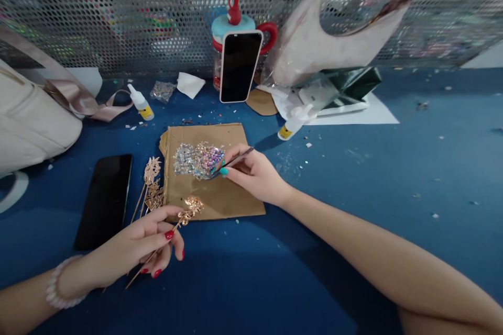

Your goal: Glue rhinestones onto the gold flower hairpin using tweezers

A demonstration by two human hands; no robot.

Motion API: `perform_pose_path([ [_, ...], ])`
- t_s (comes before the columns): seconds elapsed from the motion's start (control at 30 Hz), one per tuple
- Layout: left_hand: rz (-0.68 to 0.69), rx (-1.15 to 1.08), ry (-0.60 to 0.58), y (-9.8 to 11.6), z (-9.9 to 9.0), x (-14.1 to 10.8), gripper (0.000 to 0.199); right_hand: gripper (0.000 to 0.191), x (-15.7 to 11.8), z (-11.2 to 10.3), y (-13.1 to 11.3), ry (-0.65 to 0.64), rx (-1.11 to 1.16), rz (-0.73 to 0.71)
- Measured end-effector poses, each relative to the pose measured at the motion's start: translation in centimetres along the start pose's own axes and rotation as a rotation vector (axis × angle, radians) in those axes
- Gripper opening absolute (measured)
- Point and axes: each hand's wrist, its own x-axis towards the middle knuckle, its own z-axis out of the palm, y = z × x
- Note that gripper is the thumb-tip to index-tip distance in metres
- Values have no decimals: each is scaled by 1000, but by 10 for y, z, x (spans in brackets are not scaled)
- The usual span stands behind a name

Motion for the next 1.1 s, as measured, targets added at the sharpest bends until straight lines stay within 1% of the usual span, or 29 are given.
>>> perform_pose_path([
  [0.17,47,38,-13,-1,0,-1,31,10,-3,6,4,-26,-80,-44],
  [0.27,82,57,-8,-2,1,-3,25,8,-6,10,4,-9,-154,-88],
  [0.33,111,52,12,-2,3,-5,22,8,-8,12,4,27,-221,-116],
  [0.43,152,57,57,-3,7,-7,20,7,-10,12,4,119,-328,-162],
  [0.53,194,56,77,-5,9,-9,19,7,-14,10,7,213,-367,-188],
  [0.63,232,48,94,-6,9,-9,18,9,-23,7,8,266,-316,-149],
  [0.7,249,34,98,-7,8,-9,17,11,-29,5,8,284,-254,-96],
  [0.8,255,5,88,-8,7,-7,16,15,-34,5,5,288,-163,-33],
  [0.9,248,-10,94,-10,6,-4,16,15,-32,5,6,279,-179,-18],
  [1.1,233,-12,105,-9,7,-3,20,10,-28,5,11,246,-235,26],
])
